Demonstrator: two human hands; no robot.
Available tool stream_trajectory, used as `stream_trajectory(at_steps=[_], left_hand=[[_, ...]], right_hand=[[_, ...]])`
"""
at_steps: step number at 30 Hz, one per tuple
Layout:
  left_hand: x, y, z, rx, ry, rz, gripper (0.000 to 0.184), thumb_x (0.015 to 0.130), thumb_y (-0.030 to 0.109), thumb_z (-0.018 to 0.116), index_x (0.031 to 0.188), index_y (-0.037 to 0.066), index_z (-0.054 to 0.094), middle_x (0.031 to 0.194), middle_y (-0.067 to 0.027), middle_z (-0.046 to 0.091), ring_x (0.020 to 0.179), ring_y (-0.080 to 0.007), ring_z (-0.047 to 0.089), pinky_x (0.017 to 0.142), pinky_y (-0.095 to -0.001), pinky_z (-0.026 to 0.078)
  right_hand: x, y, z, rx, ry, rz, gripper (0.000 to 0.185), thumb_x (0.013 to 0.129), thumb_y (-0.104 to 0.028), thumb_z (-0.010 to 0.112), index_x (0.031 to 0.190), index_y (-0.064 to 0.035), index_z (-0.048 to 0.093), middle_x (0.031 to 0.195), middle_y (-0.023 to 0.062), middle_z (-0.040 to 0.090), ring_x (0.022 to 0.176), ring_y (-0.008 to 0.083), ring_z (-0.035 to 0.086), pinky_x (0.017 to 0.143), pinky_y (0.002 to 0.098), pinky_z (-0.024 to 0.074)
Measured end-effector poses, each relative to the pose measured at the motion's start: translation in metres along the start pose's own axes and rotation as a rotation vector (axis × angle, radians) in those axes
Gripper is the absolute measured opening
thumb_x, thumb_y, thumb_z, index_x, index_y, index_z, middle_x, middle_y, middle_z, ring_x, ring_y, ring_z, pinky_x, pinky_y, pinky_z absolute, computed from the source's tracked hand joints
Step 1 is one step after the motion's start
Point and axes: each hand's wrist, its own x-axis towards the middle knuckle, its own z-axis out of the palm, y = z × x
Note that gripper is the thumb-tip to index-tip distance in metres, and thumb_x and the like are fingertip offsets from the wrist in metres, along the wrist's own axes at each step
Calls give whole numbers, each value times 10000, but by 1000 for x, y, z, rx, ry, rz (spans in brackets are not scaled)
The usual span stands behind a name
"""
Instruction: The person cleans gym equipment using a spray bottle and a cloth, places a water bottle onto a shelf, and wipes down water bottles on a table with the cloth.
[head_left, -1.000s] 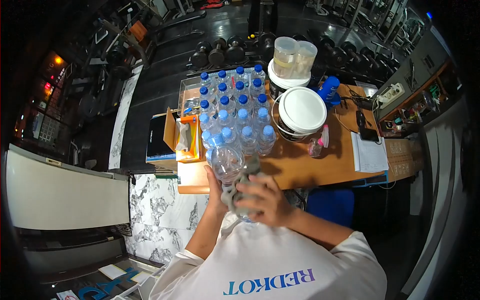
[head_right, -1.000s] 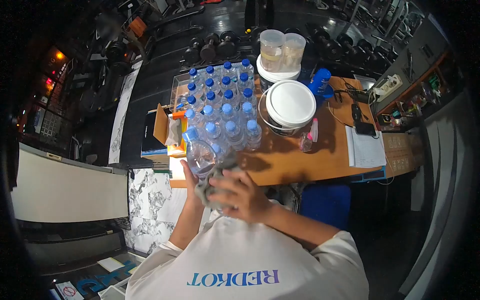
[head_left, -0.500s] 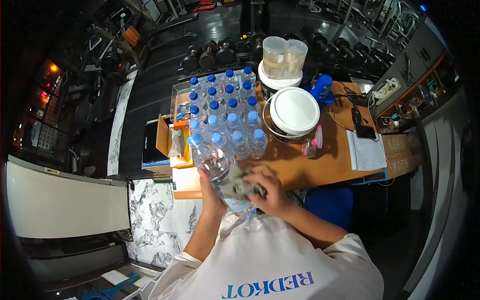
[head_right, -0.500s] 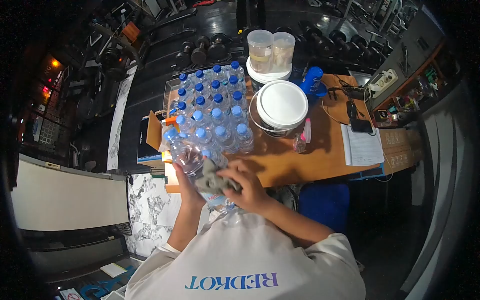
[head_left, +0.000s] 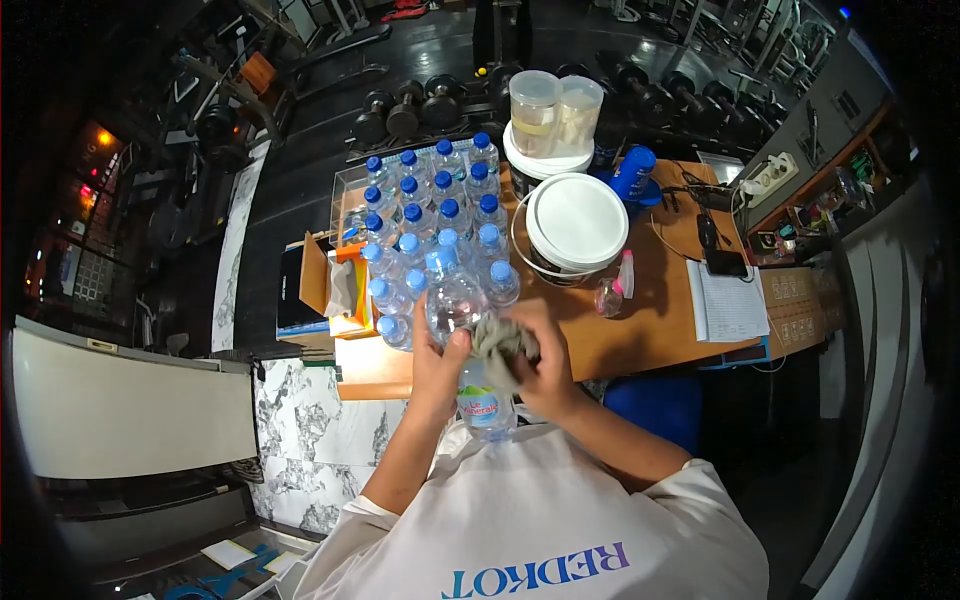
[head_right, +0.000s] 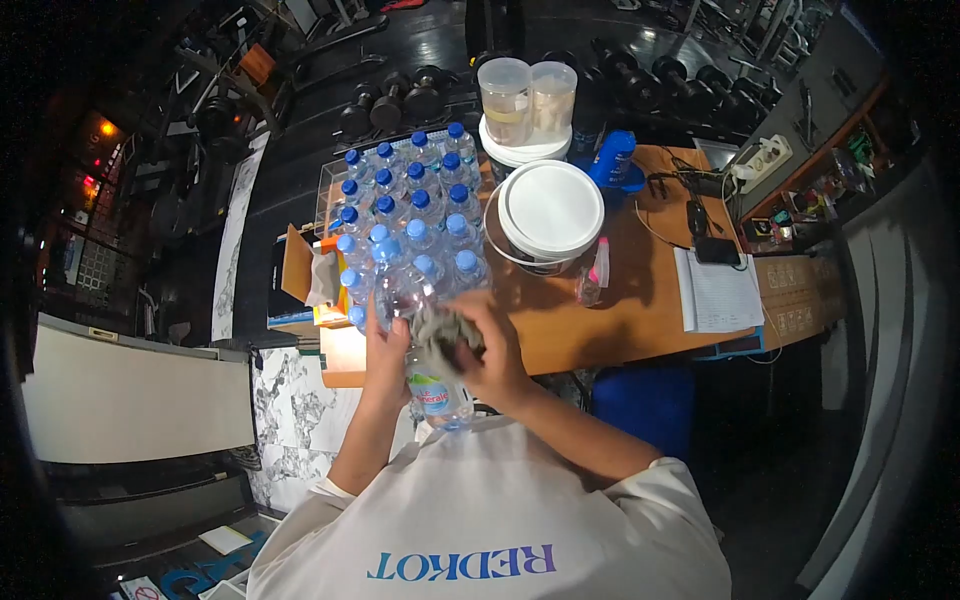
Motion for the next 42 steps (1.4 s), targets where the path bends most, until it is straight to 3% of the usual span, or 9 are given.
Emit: stream_trajectory(at_steps=[8,10,16,19,22,27,31,40,42], left_hand=[[5,-7,-20,-178,47,2,793,880,646,582,1418,113,350,1221,-112,575,974,-231,657,825,-375,564],[6,-6,-13,-155,97,3,794,892,771,371,1330,117,474,1167,-116,622,916,-242,671,762,-415,575],[-4,7,-2,-464,1,-25,728,937,724,322,1340,135,465,1149,-137,620,881,-258,663,743,-415,563],[-8,16,-6,-476,37,16,682,946,704,331,1339,164,471,1172,-149,618,984,-254,635,829,-417,540],[-9,24,-10,-342,93,63,680,950,692,338,1352,159,467,1230,-150,604,1091,-260,599,918,-416,507],[-10,-9,-51,-191,128,291,718,960,681,330,1433,143,393,1337,-142,546,1242,-273,527,1041,-426,442],[-9,8,-46,150,236,351,953,902,769,348,1443,-15,302,1329,-131,478,1239,-249,474,1072,-375,354],[-22,-1,-45,224,128,407,806,865,498,697,1390,-1,344,1321,-124,436,1212,-232,456,1050,-385,359],[-23,-6,-51,287,140,427,749,904,482,659,1392,5,351,1332,-125,445,1221,-221,457,1049,-379,366]], right_hand=[[-40,14,-33,119,-378,243,347,746,-26,590,1088,0,532,1000,127,551,923,251,564,850,328,459],[-37,10,-36,147,-366,248,367,754,-14,548,1120,9,530,997,113,560,894,202,556,837,302,456],[3,18,-47,87,-25,150,336,896,-40,477,1224,12,525,1126,97,613,1030,153,589,915,302,465],[30,-16,-49,734,73,382,392,1012,-306,473,1225,12,556,1078,61,625,965,148,612,872,301,503],[30,-3,-42,912,-147,518,401,997,-316,499,1256,-14,554,1102,68,639,979,154,628,865,285,517],[2,-5,37,237,-365,91,885,784,-393,769,1454,-7,337,1328,162,468,1256,264,451,1071,376,338],[-7,2,56,378,-265,263,876,762,-298,759,1456,-8,310,1297,136,485,1227,237,459,1058,370,354],[-1,-5,72,329,25,264,630,796,-44,599,1376,14,361,1229,86,499,1133,153,482,994,327,405],[-7,-5,81,249,76,265,590,798,-19,575,1356,17,385,1233,104,505,1127,157,496,977,317,416]])
